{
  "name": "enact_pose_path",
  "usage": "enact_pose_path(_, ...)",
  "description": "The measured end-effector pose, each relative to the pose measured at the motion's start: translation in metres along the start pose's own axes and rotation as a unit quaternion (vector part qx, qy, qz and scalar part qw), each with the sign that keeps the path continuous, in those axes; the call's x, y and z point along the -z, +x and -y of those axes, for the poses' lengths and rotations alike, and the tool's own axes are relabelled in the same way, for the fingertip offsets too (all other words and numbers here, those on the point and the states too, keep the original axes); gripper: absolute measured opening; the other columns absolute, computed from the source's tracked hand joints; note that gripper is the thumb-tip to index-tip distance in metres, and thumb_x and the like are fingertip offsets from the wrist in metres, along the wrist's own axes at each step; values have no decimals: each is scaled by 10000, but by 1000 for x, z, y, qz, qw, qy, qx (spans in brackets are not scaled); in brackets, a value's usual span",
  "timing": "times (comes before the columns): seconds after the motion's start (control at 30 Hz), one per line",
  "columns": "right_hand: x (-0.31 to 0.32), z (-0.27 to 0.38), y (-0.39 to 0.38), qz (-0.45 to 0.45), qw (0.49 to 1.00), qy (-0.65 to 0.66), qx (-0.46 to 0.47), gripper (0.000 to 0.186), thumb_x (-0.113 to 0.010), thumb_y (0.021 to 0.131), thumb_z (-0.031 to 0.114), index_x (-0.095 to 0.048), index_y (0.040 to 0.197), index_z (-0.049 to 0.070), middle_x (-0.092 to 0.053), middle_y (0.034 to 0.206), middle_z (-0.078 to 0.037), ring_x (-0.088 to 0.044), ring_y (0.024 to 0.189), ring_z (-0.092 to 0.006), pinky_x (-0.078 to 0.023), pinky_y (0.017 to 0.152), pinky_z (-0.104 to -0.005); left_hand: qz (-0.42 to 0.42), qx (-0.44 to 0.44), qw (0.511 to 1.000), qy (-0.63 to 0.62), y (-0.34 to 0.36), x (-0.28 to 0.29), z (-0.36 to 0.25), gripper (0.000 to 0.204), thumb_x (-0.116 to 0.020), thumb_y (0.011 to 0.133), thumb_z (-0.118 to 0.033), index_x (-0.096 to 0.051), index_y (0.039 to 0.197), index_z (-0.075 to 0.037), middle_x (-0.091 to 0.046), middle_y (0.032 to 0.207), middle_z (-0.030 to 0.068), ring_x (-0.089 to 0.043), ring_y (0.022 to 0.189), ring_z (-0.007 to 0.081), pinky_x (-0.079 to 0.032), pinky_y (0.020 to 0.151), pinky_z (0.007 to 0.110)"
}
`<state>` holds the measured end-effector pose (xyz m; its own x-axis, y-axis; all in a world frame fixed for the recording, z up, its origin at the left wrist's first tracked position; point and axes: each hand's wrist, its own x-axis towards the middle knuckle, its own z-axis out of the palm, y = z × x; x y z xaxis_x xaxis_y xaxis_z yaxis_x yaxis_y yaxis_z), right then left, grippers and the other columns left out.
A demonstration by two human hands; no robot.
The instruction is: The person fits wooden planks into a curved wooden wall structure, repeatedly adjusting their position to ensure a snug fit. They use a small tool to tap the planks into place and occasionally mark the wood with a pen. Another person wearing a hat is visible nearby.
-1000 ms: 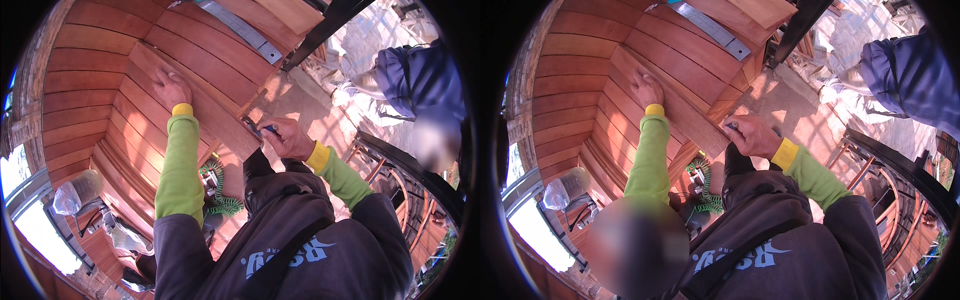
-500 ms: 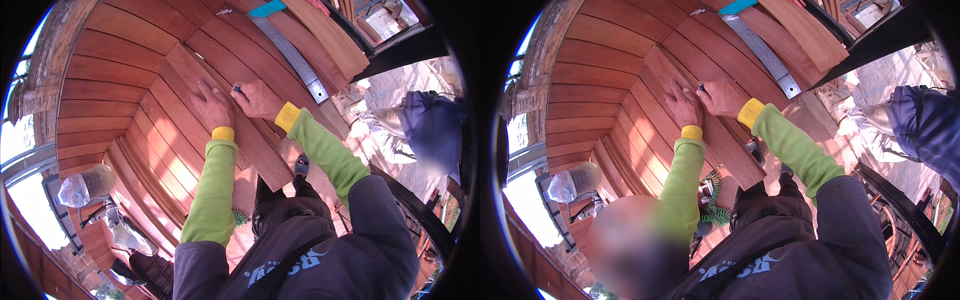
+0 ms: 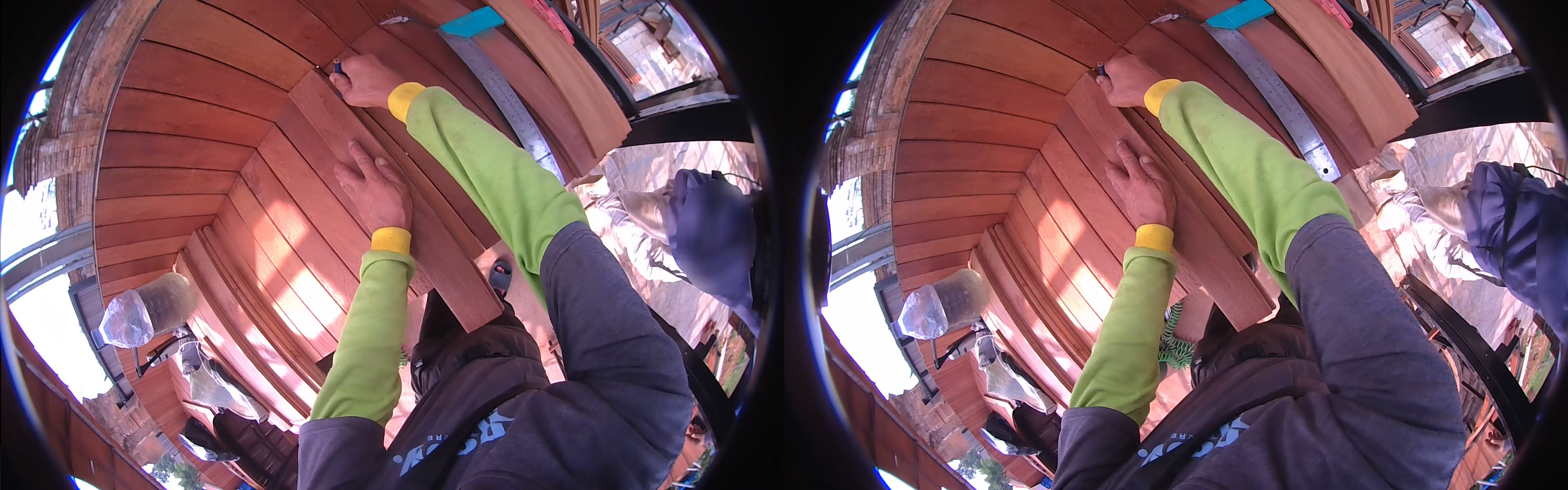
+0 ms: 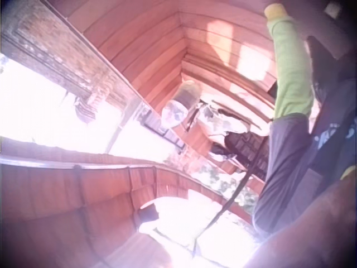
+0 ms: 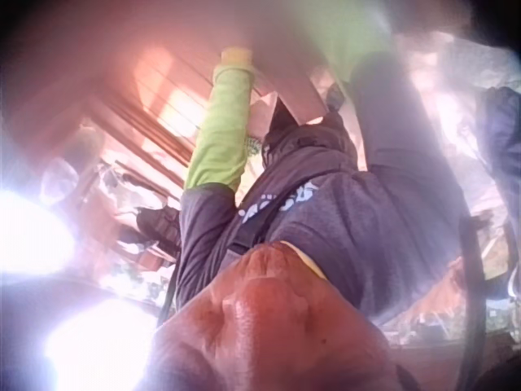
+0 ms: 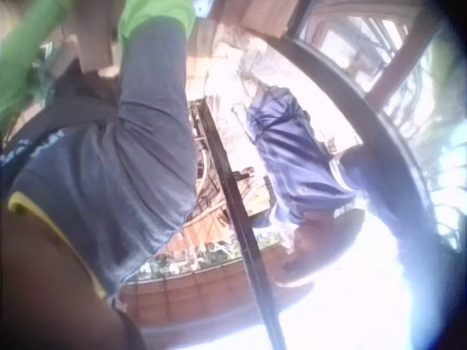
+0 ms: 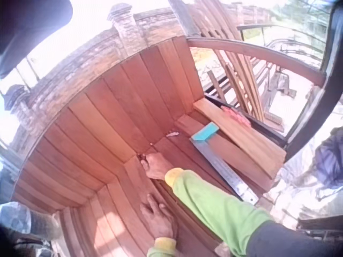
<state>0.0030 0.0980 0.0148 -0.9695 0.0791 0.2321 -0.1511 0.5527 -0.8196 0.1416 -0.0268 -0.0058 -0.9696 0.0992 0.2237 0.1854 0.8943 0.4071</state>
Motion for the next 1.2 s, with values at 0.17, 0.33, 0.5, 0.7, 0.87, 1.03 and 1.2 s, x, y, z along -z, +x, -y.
enact_pose_path(0.17, 26, 20, -117, 14, 1000, 14, 18, 221, -540, 843, 180, -540, 740, -15, -540, 636, -233, -524, 588, -422, -421, 535, -443, -13, -2, 1000, -28, -1, -2, 5, 496, -387, 922, -235, -318, 1366, -24, -292, 1293, 374, -351, 1190, 489, -316, 1007, 483)
enact_pose_path(0.33, 76, 59, -305, 1, 996, 88, -24, 42, -548, 831, 54, -539, 805, 22, -545, 634, -130, -556, 543, -300, -435, 513, -357, 12, 5, 999, -30, -2, 2, -1, 494, -370, 926, -265, -311, 1373, -64, -307, 1291, 371, -379, 1167, 501, -346, 990, 471)
enact_pose_path(0.5, 136, 112, -478, 154, 943, 82, -283, 75, -529, 840, 50, -556, 802, -9, -594, 751, -157, -605, 678, -291, -469, 593, -351, -6, 13, 999, -41, 0, 3, 8, 521, -378, 925, -312, -297, 1386, -84, -292, 1324, 322, -348, 1213, 465, -324, 1015, 463)
enact_pose_path(0.7, 146, 97, -471, -97, 964, 132, -208, 113, -484, 844, 33, -578, 847, -29, -615, 784, -105, -602, 739, -159, -475, 676, -274, 35, 49, 998, -24, -1, 14, -12, 794, -538, 812, -536, -275, 1395, -67, -235, 1353, 354, -263, 1269, 483, -252, 1063, 475)
enact_pose_path(0.87, 100, 64, -449, -86, 923, 200, -318, 195, -452, 852, 37, -598, 965, -26, -623, 815, -68, -561, 676, -112, -466, 650, -254, -11, 33, 995, -96, 1, -4, 12, 876, -676, 706, -435, -277, 1399, -77, -232, 1360, 347, -237, 1284, 469, -240, 1069, 472)
enact_pose_path(1.03, 60, 57, -434, -54, 928, 193, -313, 253, -489, 921, 179, -602, 1043, -12, -627, 841, -41, -486, 554, -65, -424, 527, -207, -19, 21, 982, -186, -3, 15, 23, 837, -706, 679, -325, -315, 1384, -99, -290, 1331, 315, -284, 1255, 453, -282, 1048, 463)
enact_pose_path(1.2, 38, 65, -434, 11, 846, 340, -411, 240, -539, 913, 223, -581, 879, -11, -619, 807, -61, -461, 483, -57, -435, 464, -231, -42, 6, 985, -165, -11, 31, 73, 785, -711, 668, -312, -379, 1346, -96, -331, 1313, 287, -325, 1231, 437, -314, 1027, 461)
